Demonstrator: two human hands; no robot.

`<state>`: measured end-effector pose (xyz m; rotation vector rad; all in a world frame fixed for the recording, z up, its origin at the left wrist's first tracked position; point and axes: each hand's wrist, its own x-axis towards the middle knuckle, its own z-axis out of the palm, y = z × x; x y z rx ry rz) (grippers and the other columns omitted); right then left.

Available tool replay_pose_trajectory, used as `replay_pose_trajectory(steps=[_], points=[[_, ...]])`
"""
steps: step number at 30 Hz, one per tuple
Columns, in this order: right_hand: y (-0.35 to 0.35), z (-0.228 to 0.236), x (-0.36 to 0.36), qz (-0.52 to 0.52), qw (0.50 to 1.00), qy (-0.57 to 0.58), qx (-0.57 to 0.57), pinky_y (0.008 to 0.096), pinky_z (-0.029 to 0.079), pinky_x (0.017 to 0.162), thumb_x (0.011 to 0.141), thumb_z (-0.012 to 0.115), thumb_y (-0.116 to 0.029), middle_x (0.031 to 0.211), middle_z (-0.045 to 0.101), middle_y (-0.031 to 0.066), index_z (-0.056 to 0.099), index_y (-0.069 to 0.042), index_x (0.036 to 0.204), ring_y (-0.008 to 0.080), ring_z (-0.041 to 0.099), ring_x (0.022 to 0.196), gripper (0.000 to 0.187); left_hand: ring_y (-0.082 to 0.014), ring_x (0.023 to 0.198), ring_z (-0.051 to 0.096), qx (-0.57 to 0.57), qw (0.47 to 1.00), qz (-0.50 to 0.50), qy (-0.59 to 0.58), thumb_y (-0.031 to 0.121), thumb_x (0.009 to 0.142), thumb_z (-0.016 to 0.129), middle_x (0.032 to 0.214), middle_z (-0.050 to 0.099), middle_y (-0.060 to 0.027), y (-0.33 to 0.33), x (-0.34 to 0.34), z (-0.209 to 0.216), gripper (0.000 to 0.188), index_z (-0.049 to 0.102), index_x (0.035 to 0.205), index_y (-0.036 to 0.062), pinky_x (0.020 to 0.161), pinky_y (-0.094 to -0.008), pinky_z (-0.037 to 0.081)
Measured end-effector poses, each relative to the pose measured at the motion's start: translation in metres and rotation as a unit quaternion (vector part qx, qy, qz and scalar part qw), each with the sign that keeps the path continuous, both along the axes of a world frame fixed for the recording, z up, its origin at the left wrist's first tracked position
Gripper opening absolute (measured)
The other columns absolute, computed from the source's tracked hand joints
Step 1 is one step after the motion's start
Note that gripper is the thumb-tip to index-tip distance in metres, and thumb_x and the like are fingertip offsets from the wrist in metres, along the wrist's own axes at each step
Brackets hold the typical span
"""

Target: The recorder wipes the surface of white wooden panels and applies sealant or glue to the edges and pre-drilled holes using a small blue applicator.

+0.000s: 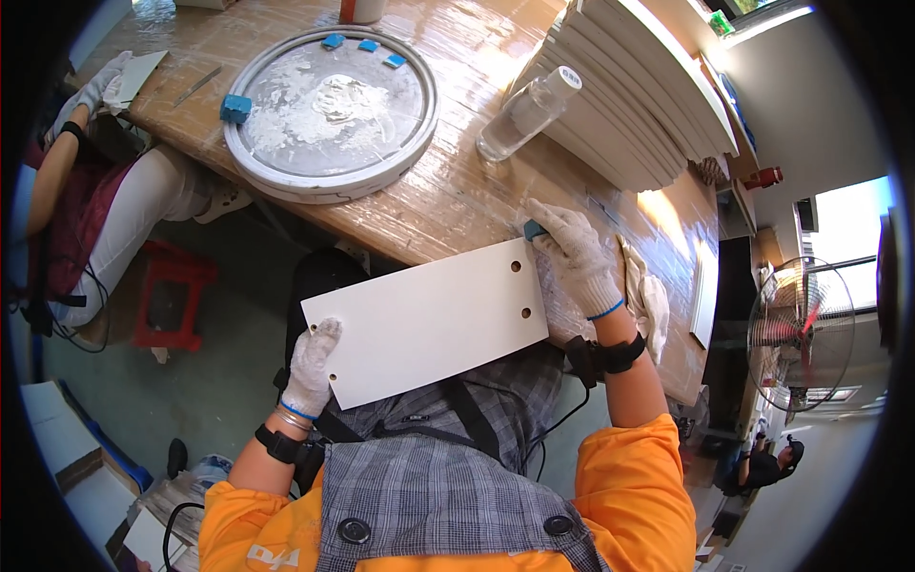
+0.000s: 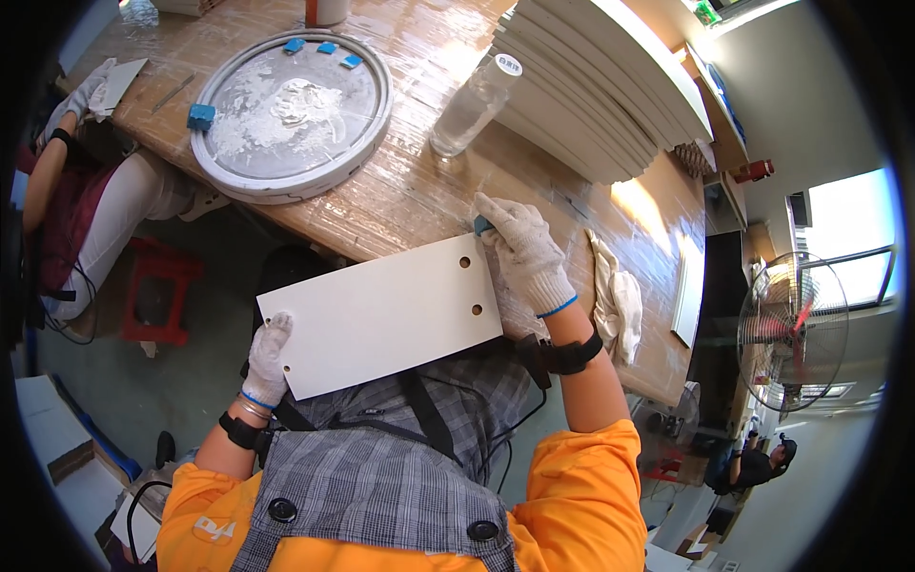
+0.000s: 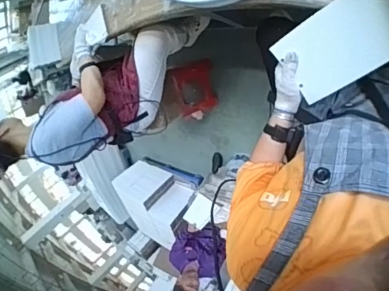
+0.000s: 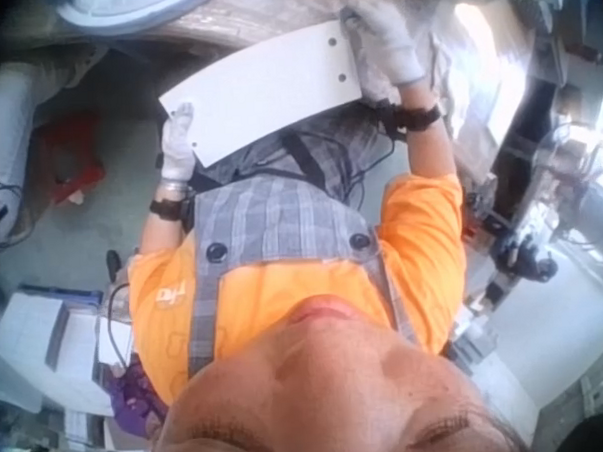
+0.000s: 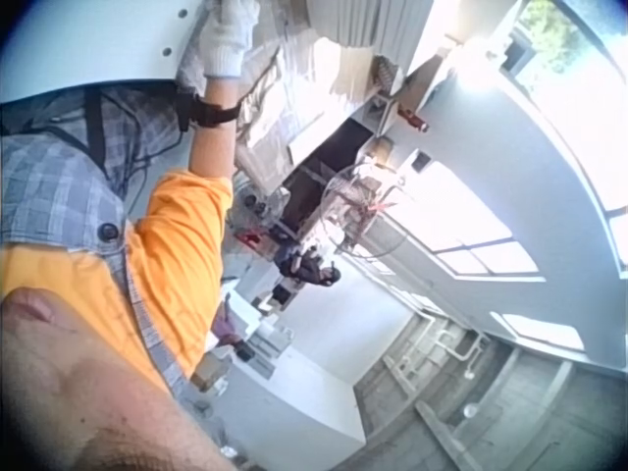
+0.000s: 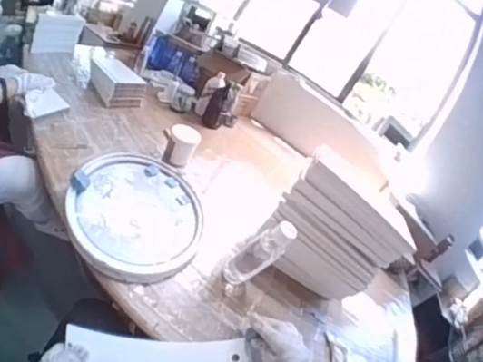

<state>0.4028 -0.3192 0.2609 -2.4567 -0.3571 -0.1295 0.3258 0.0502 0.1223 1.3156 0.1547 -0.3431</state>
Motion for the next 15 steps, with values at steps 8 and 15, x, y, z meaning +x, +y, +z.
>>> replay_pose_trajectory(steps=[8, 15], points=[[0.006, 0.001, -0.005, -0.017, 0.971, -0.108, -0.21, 0.04, 0.047, 0.092, 0.08, 0.061, -0.001, 0.12, 0.06, 0.0108, 0.054, -0.013, 0.131, 0.0321, 0.056, 0.105, 0.053, -0.0197, 0.091, 0.061, 0.095, 0.993, -0.004, -0.07, 0.018, 0.1, 0.049, 0.101, 0.062, -0.0147, -0.003, -0.004, -0.001, 0.027, 0.059, 0.107, -0.006, 0.08, -0.0305, 0.05], [0.012, 0.003, -0.004, 0.028, 0.973, -0.142, -0.181, 0.0403, 0.047, 0.091, 0.08, 0.061, -0.001, 0.121, 0.06, 0.0101, 0.054, -0.013, 0.131, 0.0313, 0.056, 0.106, 0.053, -0.018, 0.089, 0.06, 0.26, 0.94, -0.022, -0.221, 0.02, 0.1, 0.05, 0.098, 0.062, -0.0135, 0.007, -0.007, -0.028, 0.028, 0.06, 0.107, -0.0058, 0.078, -0.0297, 0.05]])
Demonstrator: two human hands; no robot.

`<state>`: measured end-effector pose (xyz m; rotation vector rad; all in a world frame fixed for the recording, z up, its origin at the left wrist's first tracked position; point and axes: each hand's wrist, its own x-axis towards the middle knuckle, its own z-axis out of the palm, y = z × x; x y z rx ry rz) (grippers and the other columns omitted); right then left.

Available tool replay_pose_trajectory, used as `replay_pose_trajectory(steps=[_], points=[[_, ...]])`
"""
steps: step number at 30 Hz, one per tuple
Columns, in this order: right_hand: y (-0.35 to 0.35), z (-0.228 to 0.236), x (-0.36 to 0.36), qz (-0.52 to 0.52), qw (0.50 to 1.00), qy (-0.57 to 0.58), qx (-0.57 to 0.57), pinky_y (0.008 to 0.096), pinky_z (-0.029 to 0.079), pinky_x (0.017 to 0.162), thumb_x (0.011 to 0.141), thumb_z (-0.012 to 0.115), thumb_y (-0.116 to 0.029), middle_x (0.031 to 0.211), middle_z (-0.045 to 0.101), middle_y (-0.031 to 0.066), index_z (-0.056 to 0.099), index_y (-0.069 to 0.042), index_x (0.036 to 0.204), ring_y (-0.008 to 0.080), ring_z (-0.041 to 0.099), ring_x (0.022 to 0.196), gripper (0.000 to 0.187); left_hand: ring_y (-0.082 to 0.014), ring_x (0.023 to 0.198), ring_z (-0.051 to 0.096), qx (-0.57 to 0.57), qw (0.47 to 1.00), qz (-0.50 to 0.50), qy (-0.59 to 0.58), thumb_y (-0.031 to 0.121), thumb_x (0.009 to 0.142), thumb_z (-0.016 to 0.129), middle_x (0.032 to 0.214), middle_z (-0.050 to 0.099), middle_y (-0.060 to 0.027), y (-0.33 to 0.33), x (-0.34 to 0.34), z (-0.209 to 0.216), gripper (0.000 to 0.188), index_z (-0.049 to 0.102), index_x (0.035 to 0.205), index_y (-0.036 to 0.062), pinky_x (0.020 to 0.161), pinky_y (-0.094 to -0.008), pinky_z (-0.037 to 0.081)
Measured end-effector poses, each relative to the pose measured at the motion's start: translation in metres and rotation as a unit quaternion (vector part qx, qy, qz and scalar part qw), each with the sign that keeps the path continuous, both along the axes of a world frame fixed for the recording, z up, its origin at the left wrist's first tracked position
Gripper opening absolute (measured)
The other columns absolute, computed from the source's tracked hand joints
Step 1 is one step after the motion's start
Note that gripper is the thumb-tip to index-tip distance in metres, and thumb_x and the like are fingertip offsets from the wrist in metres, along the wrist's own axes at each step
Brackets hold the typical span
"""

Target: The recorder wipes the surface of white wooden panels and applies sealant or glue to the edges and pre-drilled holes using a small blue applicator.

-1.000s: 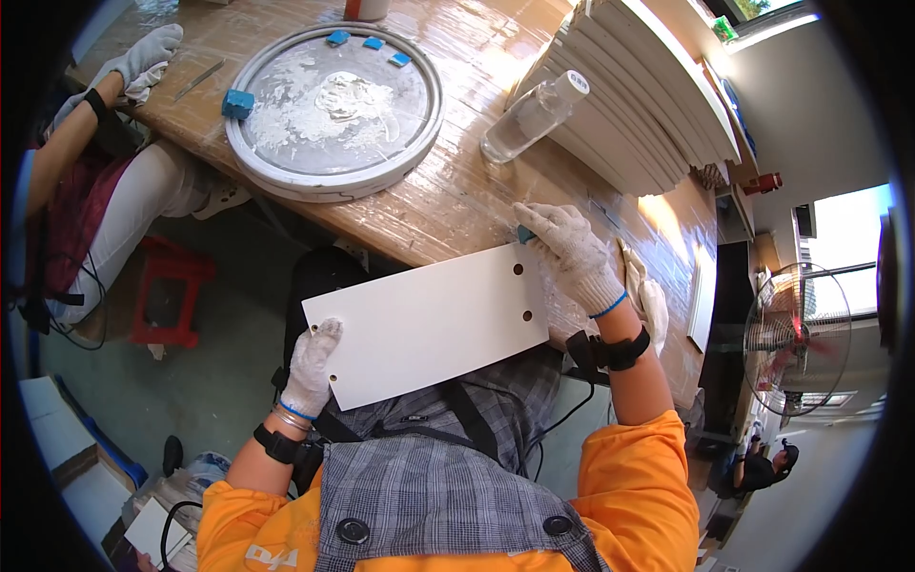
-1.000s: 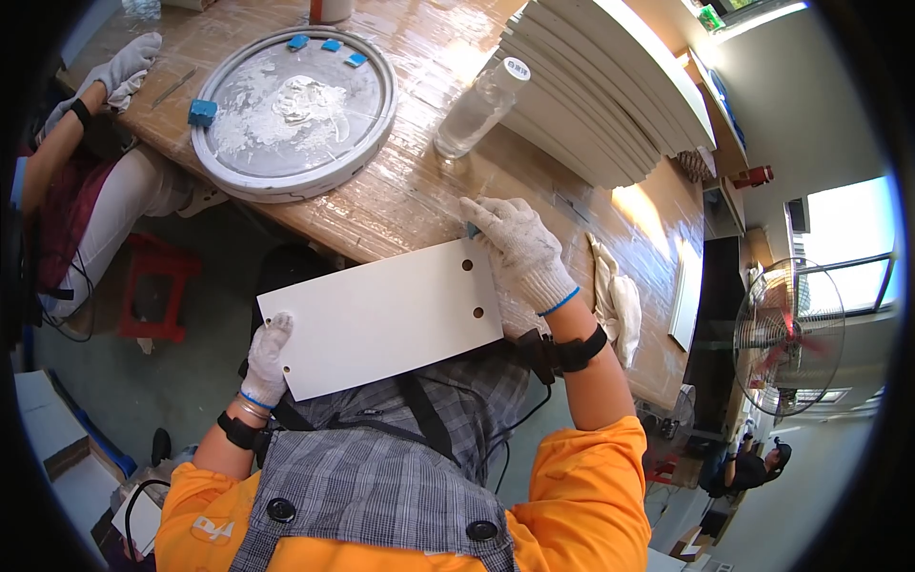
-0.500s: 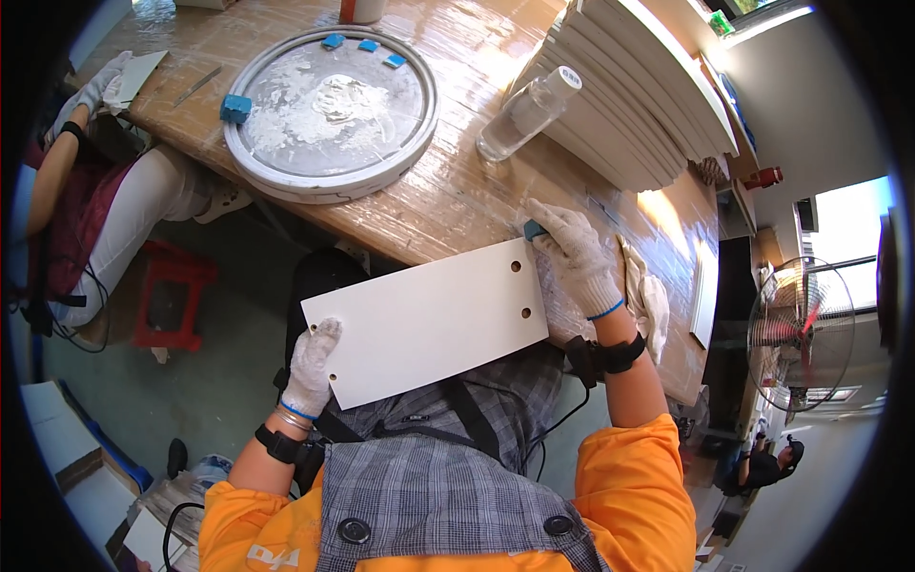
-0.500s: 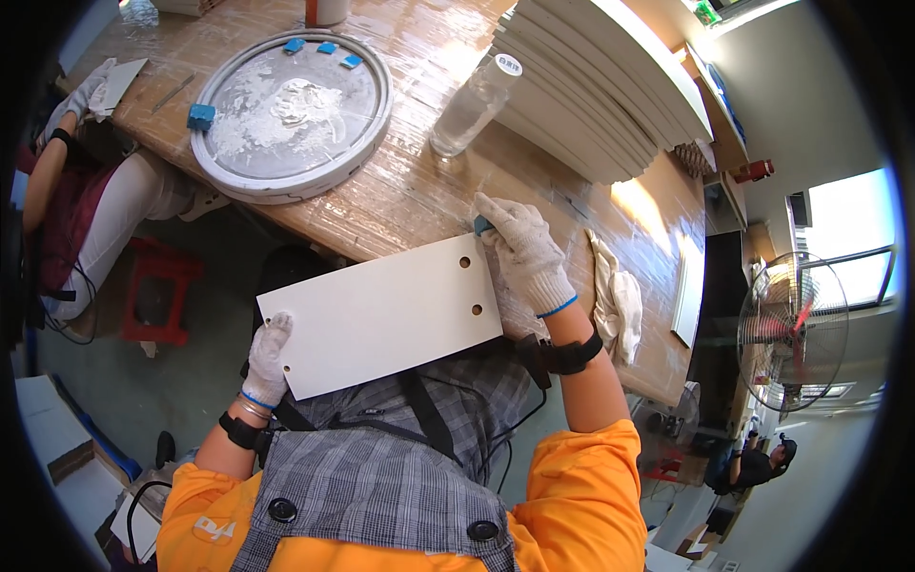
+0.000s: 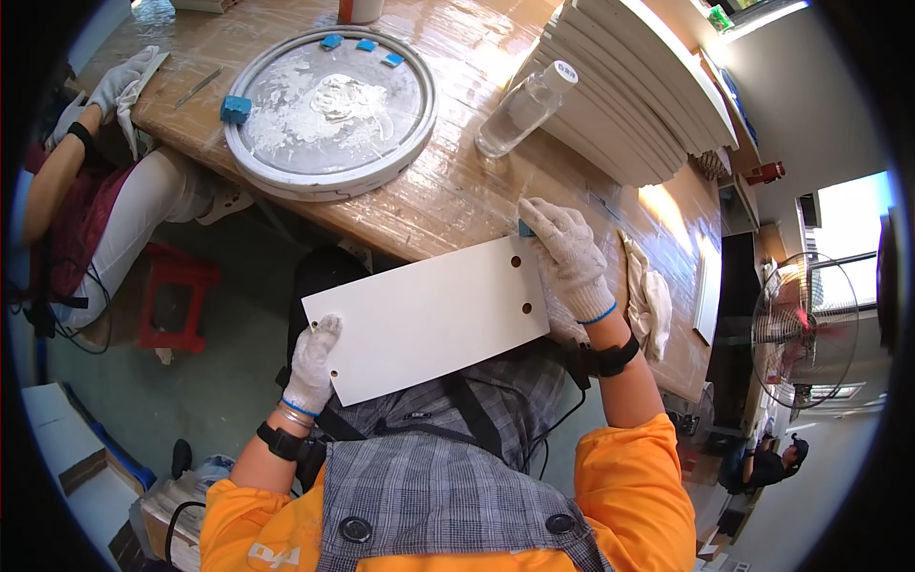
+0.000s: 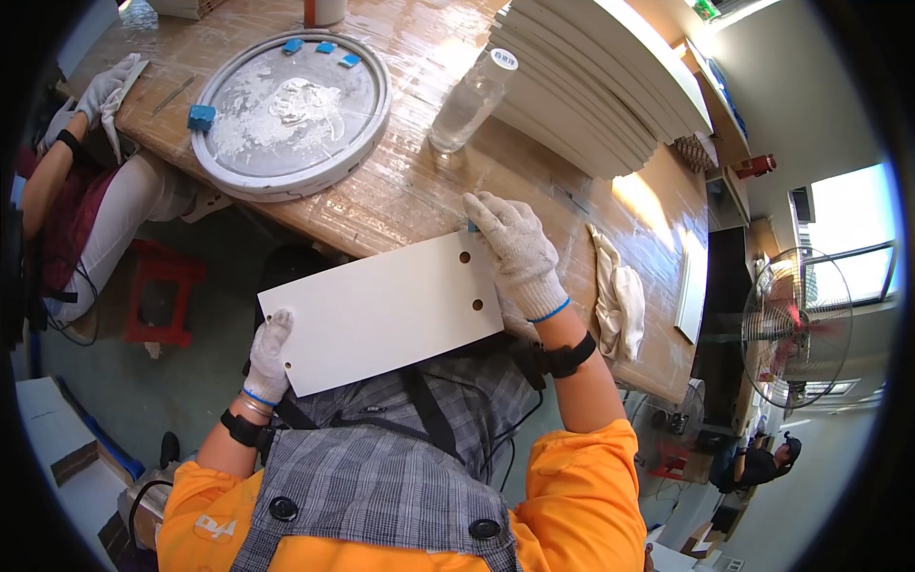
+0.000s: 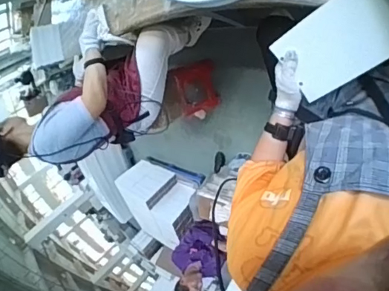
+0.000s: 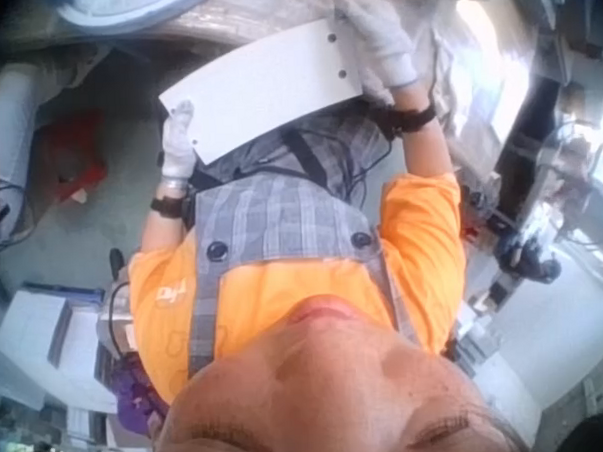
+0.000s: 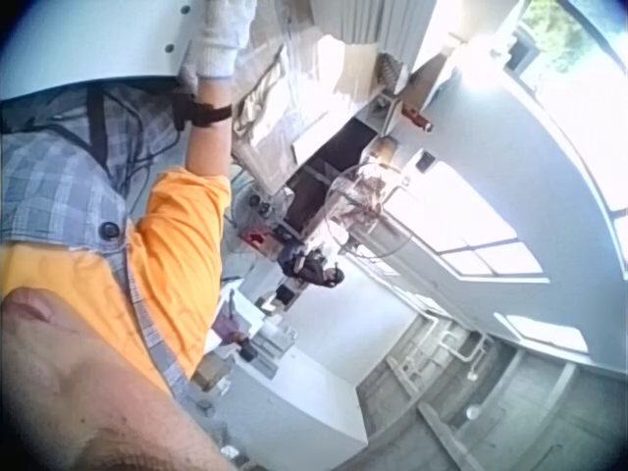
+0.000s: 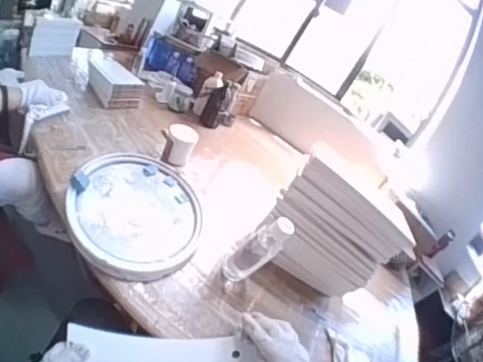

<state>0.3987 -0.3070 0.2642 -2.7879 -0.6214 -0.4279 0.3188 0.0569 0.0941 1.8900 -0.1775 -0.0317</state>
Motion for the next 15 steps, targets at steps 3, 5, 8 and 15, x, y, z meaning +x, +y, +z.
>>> replay_pose_trajectory(steps=[3, 5, 8, 15], points=[[0.001, 0.002, 0.0, -0.025, 0.998, 0.018, -0.052, 0.0405, 0.047, 0.091, 0.08, 0.061, -0.003, 0.121, 0.06, 0.0098, 0.054, -0.013, 0.132, 0.0313, 0.056, 0.107, 0.053, -0.0181, 0.09, 0.06, -0.047, 0.996, 0.009, 0.077, 0.022, 0.1, 0.05, 0.098, 0.063, -0.013, -0.005, 0.003, 0.014, 0.029, 0.06, 0.107, -0.0049, 0.079, -0.0299, 0.049], [-0.005, -0.003, -0.001, -0.051, 0.997, -0.027, -0.057, 0.0408, 0.047, 0.091, 0.08, 0.062, -0.004, 0.122, 0.059, 0.0099, 0.053, -0.014, 0.132, 0.0317, 0.056, 0.108, 0.053, -0.0171, 0.087, 0.06, -0.255, 0.936, 0.041, 0.24, 0.024, 0.099, 0.05, 0.096, 0.063, -0.012, -0.012, 0.007, 0.037, 0.031, 0.061, 0.106, -0.0042, 0.078, -0.0298, 0.049], [-0.007, -0.008, 0.002, 0.004, 1.0, 0.007, 0.004, 0.0414, 0.047, 0.091, 0.081, 0.061, -0.005, 0.12, 0.06, 0.0107, 0.054, -0.014, 0.131, 0.0321, 0.056, 0.107, 0.052, -0.014, 0.083, 0.06, -0.137, 0.981, 0.041, 0.128, 0.027, 0.099, 0.051, 0.092, 0.064, -0.0089, -0.01, 0.003, 0.023, 0.032, 0.061, 0.105, -0.0028, 0.075, -0.0283, 0.05], [-0.025, -0.015, -0.008, -0.083, 0.994, -0.016, 0.065, 0.0391, 0.048, 0.091, 0.082, 0.06, 0.0, 0.117, 0.061, 0.0131, 0.055, -0.011, 0.131, 0.0305, 0.059, 0.104, 0.051, -0.0138, 0.09, 0.061, -0.317, 0.903, 0.012, 0.291, 0.032, 0.1, 0.048, 0.103, 0.064, -0.0096, -0.011, 0.011, 0.044, 0.037, 0.06, 0.111, -0.001, 0.08, -0.0287, 0.05]])
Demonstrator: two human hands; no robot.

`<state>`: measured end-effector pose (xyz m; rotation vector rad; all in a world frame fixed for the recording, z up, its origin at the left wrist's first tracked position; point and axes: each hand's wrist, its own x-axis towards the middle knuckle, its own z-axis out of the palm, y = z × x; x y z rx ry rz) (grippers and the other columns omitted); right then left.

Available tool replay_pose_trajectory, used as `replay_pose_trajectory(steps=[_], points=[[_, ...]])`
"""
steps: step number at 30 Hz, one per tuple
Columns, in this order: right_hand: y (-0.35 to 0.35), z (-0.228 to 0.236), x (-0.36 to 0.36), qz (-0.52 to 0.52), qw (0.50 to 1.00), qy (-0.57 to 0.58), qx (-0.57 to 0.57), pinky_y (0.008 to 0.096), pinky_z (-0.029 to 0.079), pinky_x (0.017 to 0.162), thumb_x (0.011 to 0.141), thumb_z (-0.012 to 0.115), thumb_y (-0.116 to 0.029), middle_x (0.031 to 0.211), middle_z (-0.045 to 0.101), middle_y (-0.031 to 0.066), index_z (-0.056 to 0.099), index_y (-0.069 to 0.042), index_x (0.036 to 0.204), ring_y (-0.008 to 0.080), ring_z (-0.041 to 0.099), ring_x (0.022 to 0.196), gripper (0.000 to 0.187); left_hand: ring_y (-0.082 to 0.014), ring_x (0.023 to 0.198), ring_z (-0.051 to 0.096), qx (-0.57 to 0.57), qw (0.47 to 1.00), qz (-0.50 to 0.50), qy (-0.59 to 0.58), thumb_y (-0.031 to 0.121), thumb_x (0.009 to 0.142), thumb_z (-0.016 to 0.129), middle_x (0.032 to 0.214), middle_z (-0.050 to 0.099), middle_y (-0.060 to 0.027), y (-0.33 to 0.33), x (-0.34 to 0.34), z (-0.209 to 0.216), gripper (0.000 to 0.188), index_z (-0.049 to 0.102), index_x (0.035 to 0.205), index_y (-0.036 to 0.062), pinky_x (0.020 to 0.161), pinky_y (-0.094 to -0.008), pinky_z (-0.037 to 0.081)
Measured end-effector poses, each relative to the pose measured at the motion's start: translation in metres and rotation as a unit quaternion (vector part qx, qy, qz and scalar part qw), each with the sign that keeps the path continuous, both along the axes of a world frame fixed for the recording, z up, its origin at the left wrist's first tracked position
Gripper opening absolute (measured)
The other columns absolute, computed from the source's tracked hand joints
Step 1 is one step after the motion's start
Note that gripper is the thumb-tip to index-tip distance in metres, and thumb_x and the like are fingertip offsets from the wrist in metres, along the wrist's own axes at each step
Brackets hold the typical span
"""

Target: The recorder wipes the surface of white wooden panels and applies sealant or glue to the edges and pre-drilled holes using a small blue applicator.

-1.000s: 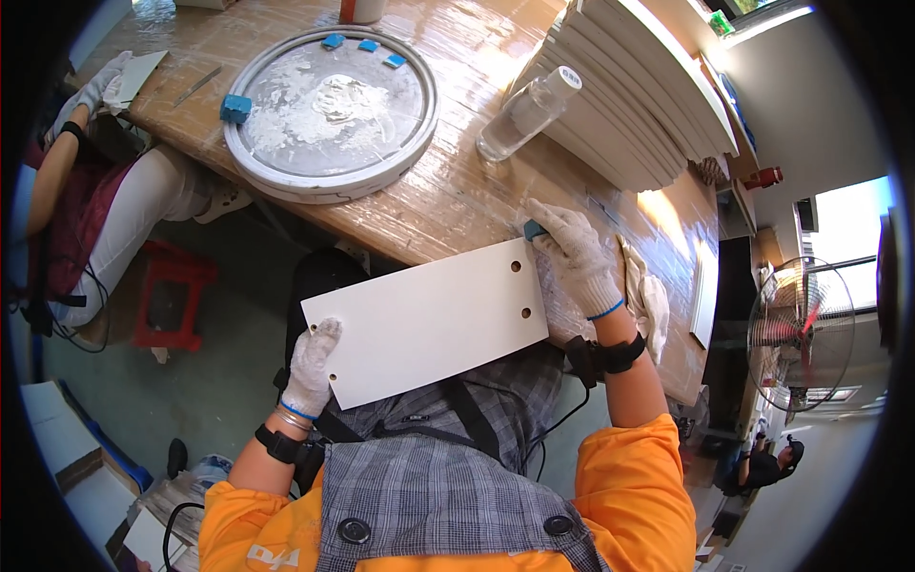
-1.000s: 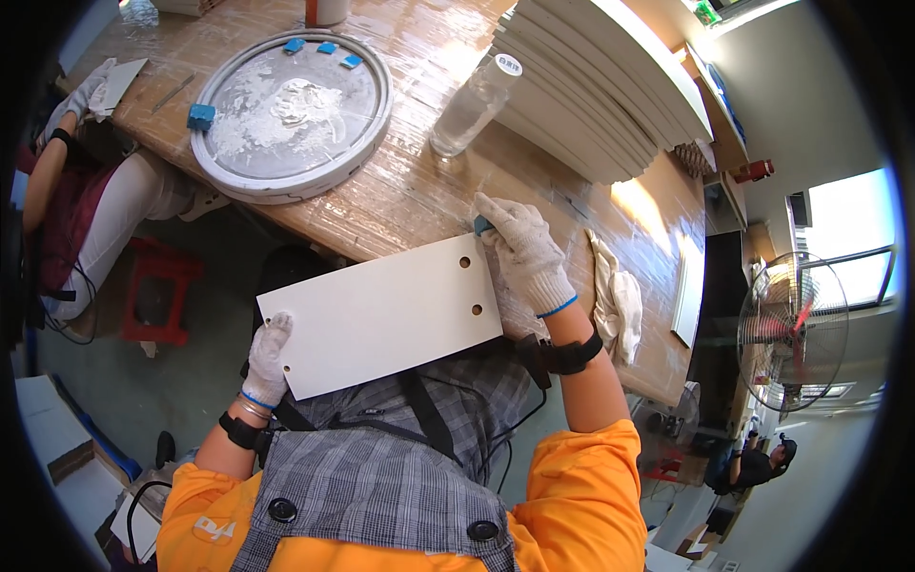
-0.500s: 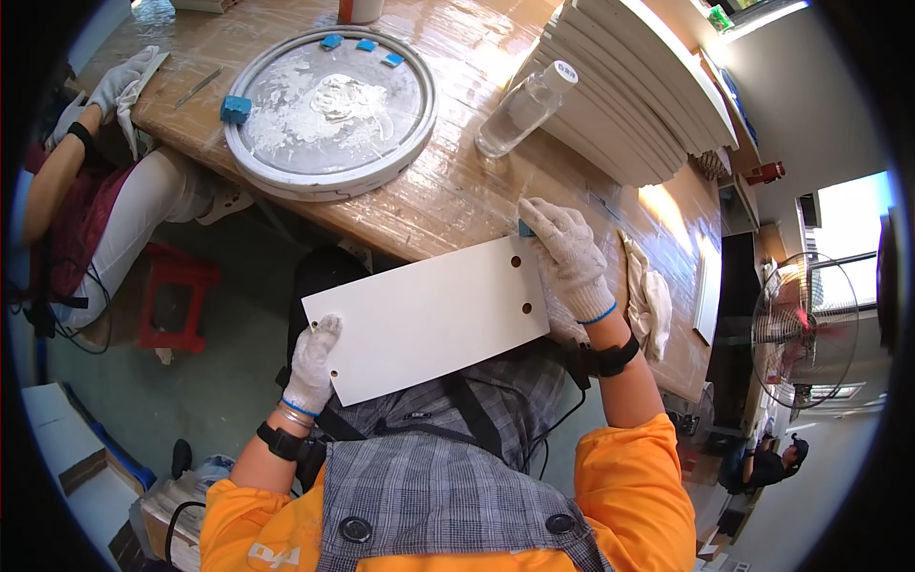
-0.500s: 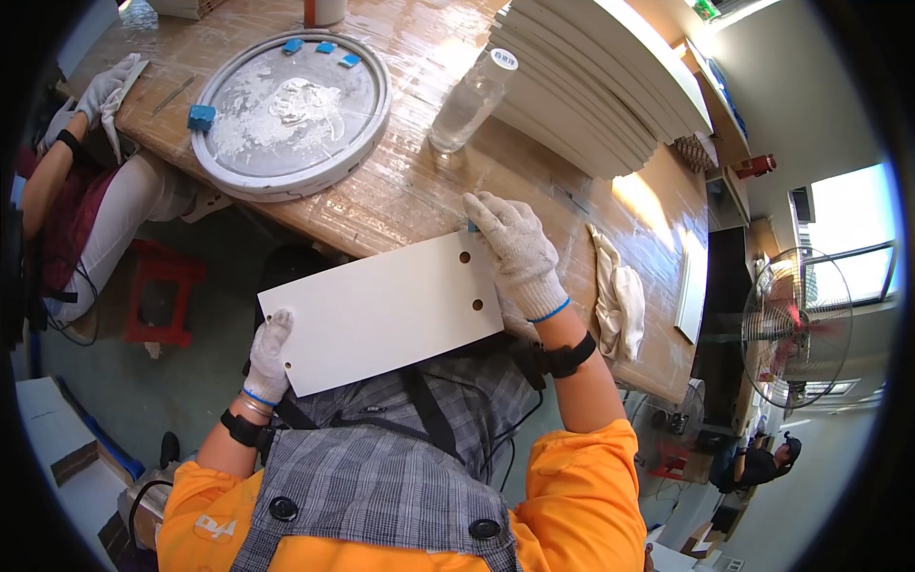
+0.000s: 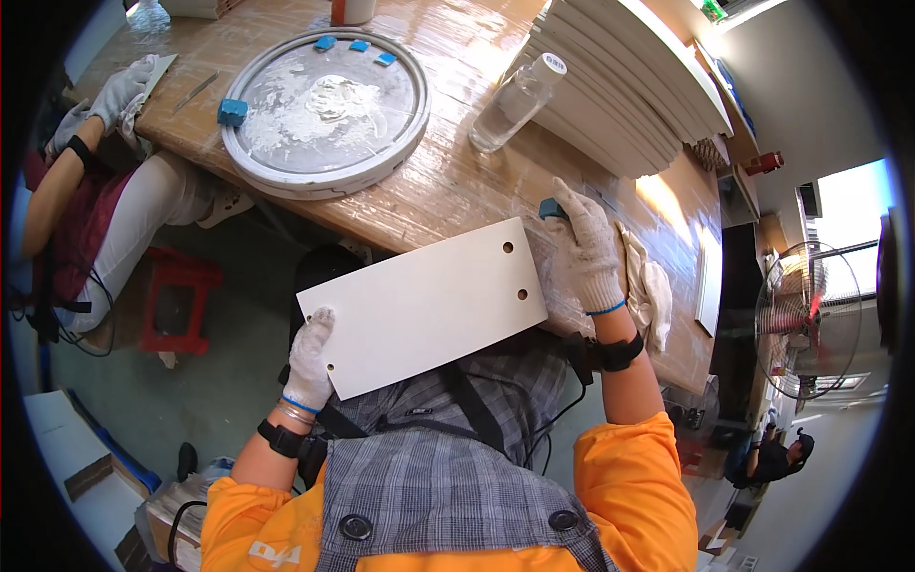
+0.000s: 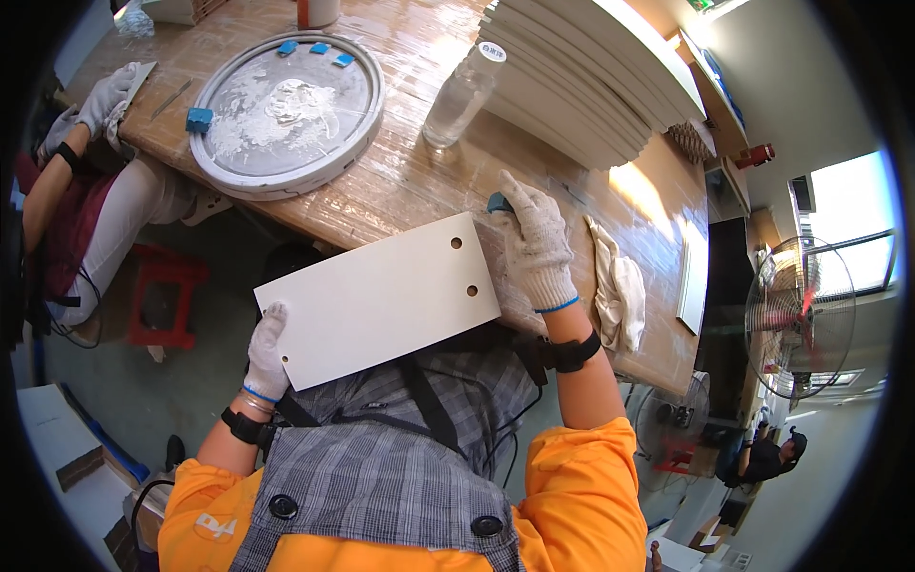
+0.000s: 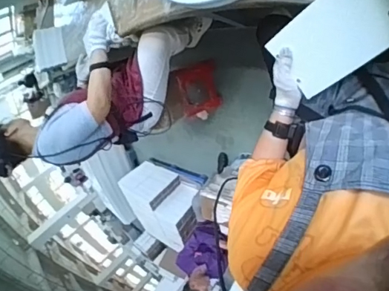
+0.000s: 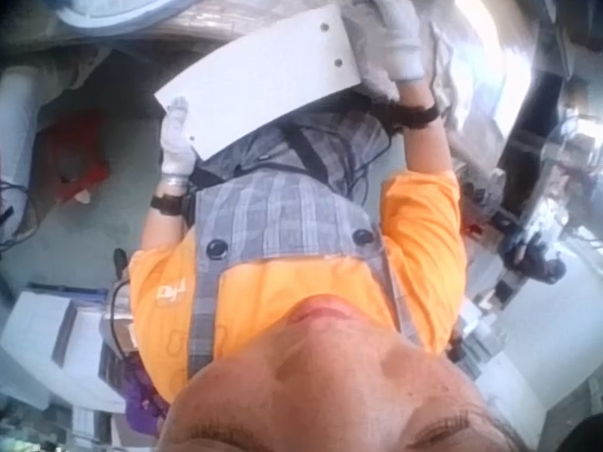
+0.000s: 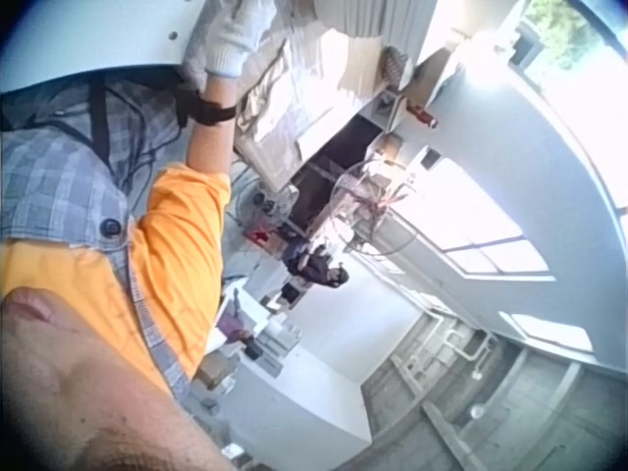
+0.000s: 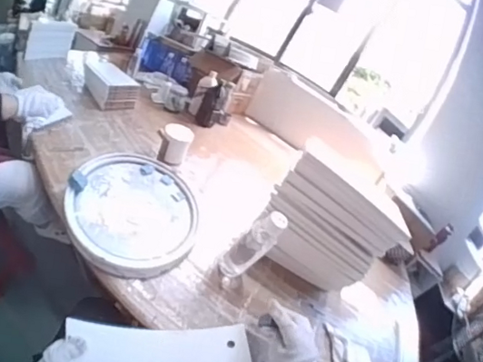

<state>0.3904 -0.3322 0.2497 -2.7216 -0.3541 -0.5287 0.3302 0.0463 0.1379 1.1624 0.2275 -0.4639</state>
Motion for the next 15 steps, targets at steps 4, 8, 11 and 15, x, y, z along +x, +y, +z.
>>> replay_pose_trajectory(steps=[4, 8, 11, 15], points=[[0.01, 0.0, -0.022, -0.096, 0.959, 0.039, 0.263, 0.0352, 0.047, 0.095, 0.086, 0.058, 0.002, 0.118, 0.06, 0.0143, 0.053, -0.008, 0.134, 0.0251, 0.058, 0.109, 0.05, -0.0225, 0.108, 0.06, -0.171, 0.979, 0.092, 0.059, 0.034, 0.101, 0.044, 0.12, 0.06, -0.0114, -0.014, 0.001, 0.012, 0.044, 0.05, 0.127, -0.0005, 0.094, -0.0345, 0.049], [0.016, -0.002, -0.044, -0.124, 0.969, -0.006, 0.212, 0.0351, 0.046, 0.097, 0.086, 0.061, -0.001, 0.119, 0.06, 0.0151, 0.053, -0.005, 0.133, 0.0257, 0.058, 0.111, 0.048, -0.0235, 0.114, 0.058, -0.205, 0.97, 0.125, 0.042, 0.032, 0.101, 0.043, 0.124, 0.057, -0.0123, -0.016, 0.0, 0.006, 0.043, 0.047, 0.13, -0.0005, 0.098, -0.0379, 0.048], [0.012, -0.021, -0.051, -0.152, 0.966, -0.028, 0.208, 0.0366, 0.047, 0.096, 0.085, 0.063, -0.003, 0.12, 0.06, 0.0165, 0.053, -0.004, 0.131, 0.0276, 0.059, 0.109, 0.047, -0.0222, 0.112, 0.058, -0.204, 0.969, 0.126, 0.059, 0.026, 0.098, 0.05, 0.122, 0.057, -0.0117, -0.016, -0.001, 0.004, 0.041, 0.047, 0.129, -0.0011, 0.097, -0.037, 0.049], [0.026, -0.029, -0.059, -0.136, 0.975, -0.041, 0.17, 0.0381, 0.048, 0.092, 0.083, 0.066, -0.003, 0.119, 0.061, 0.0169, 0.054, -0.004, 0.129, 0.0304, 0.059, 0.107, 0.048, -0.0246, 0.112, 0.059, -0.158, 0.977, 0.132, 0.056, 0.025, 0.1, 0.046, 0.121, 0.058, -0.0124, -0.011, -0.005, -0.006, 0.038, 0.048, 0.127, -0.0009, 0.098, -0.0389, 0.049]])
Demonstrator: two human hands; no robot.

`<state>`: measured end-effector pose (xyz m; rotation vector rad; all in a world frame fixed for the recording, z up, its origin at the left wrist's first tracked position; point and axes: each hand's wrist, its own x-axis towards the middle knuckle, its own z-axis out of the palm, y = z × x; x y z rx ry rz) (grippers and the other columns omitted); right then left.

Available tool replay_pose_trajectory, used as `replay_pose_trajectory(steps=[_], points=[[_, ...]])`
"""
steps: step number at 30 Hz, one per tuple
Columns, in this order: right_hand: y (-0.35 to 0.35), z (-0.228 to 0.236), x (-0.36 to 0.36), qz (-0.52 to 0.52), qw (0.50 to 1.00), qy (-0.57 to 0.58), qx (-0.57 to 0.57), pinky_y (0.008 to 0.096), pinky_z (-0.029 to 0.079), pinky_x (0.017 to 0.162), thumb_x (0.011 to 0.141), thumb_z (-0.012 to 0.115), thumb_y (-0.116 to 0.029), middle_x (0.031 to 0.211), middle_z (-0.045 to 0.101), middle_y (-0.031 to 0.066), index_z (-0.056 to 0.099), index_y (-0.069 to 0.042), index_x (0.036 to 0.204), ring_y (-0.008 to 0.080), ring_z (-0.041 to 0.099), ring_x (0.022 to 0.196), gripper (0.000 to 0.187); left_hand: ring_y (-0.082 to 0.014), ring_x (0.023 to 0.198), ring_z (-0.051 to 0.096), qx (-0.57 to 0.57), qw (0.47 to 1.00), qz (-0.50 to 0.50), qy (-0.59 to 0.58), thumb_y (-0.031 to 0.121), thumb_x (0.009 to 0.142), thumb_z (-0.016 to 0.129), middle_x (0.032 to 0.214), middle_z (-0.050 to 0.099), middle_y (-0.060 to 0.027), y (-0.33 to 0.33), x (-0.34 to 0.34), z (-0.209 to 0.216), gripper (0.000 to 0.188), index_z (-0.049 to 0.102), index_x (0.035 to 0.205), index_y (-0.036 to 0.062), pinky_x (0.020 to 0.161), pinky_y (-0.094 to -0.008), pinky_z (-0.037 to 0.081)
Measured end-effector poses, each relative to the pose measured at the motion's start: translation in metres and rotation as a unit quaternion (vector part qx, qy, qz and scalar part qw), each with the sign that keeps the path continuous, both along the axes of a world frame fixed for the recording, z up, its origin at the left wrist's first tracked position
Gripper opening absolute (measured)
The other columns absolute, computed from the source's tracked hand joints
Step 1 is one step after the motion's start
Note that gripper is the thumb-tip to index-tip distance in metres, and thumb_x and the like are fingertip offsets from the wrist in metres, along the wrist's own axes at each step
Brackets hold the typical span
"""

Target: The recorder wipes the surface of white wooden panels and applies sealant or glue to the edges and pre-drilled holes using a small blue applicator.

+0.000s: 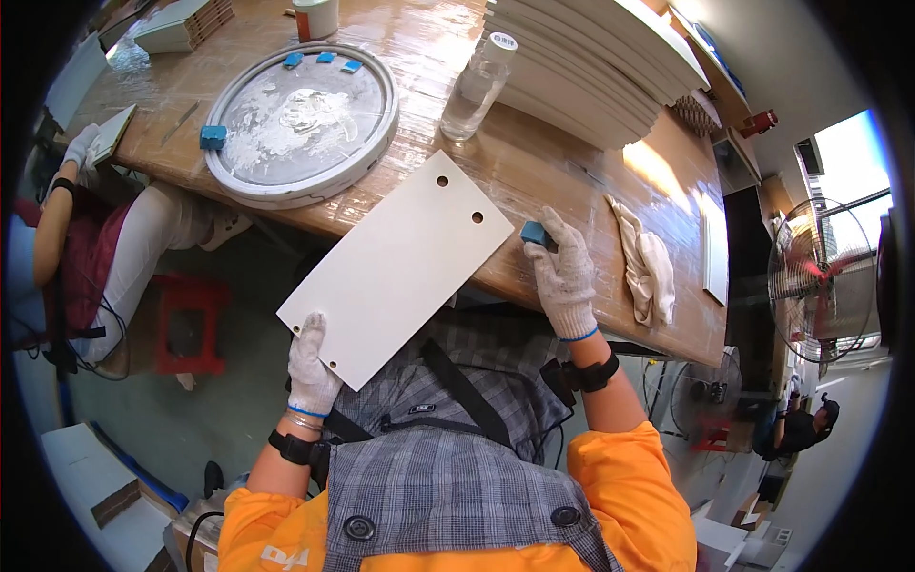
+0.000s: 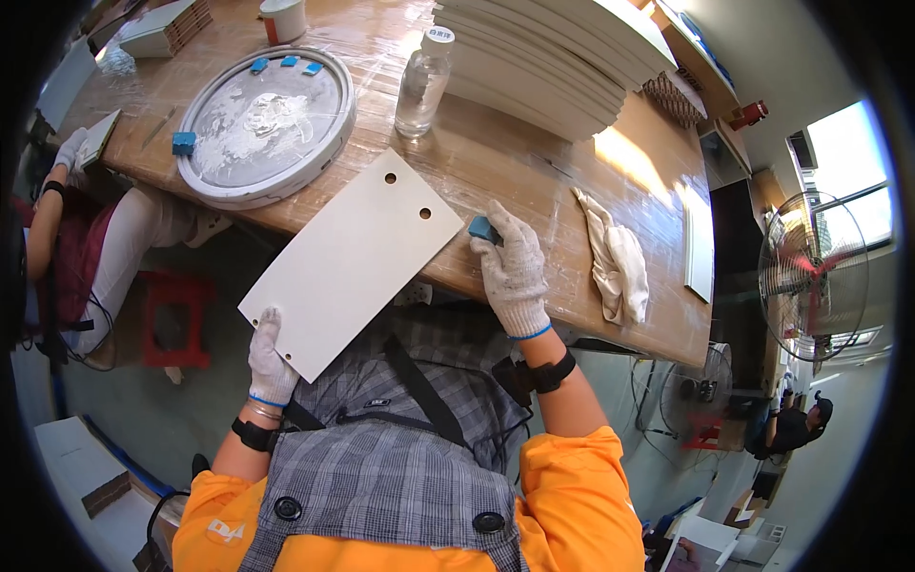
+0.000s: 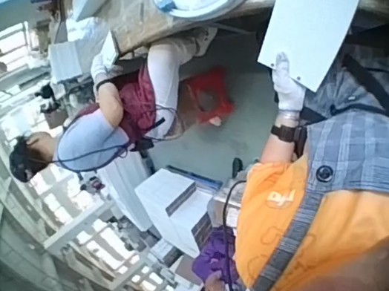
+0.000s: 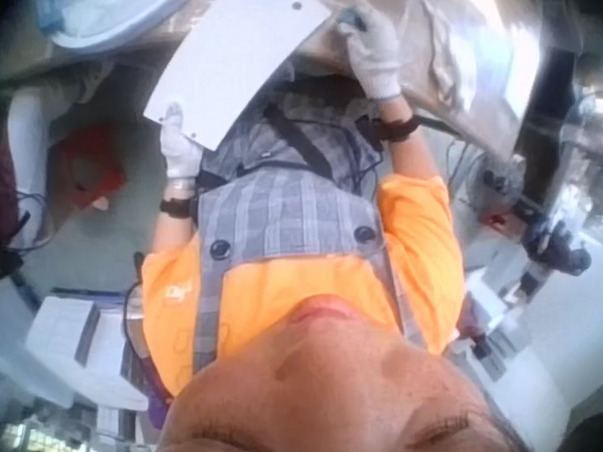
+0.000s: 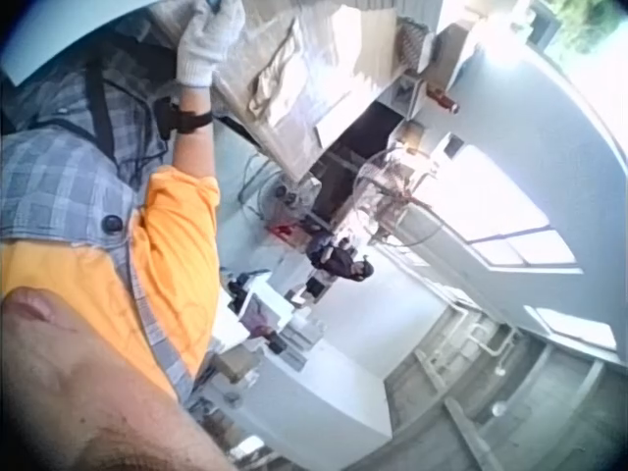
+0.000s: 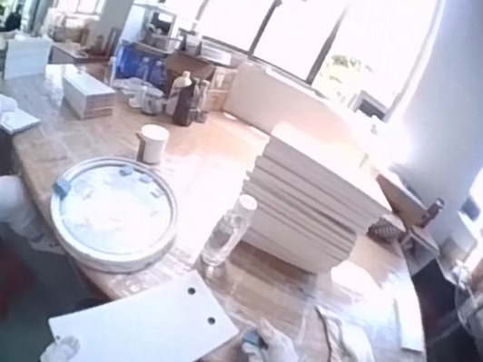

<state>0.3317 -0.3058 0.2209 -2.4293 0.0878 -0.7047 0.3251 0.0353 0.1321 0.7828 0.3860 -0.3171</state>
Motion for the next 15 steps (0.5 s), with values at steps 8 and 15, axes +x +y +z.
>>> replay_pose_trajectory(steps=[8, 15], points=[[0.007, -0.008, 0.008, 0.06, 0.986, -0.035, -0.152, 0.0421, 0.047, 0.089, 0.077, 0.071, -0.006, 0.116, 0.061, 0.0151, 0.054, -0.007, 0.127, 0.0343, 0.058, 0.102, 0.054, -0.0236, 0.11, 0.06, 0.012, 1.0, 0.007, -0.002, 0.022, 0.099, 0.048, 0.118, 0.059, -0.0114, -0.005, 0.0, 0.01, 0.034, 0.051, 0.124, -0.0012, 0.096, -0.0377, 0.049], [0.007, -0.008, 0.007, 0.02, 0.991, -0.057, -0.118, 0.0426, 0.047, 0.088, 0.077, 0.07, -0.004, 0.113, 0.061, 0.0153, 0.053, -0.006, 0.127, 0.0349, 0.058, 0.099, 0.052, -0.0228, 0.11, 0.059, 0.003, 1.0, 0.014, -0.003, 0.022, 0.099, 0.047, 0.119, 0.058, -0.0112, -0.001, 0.0, 0.0, 0.034, 0.051, 0.124, -0.0012, 0.096, -0.0371, 0.049]])
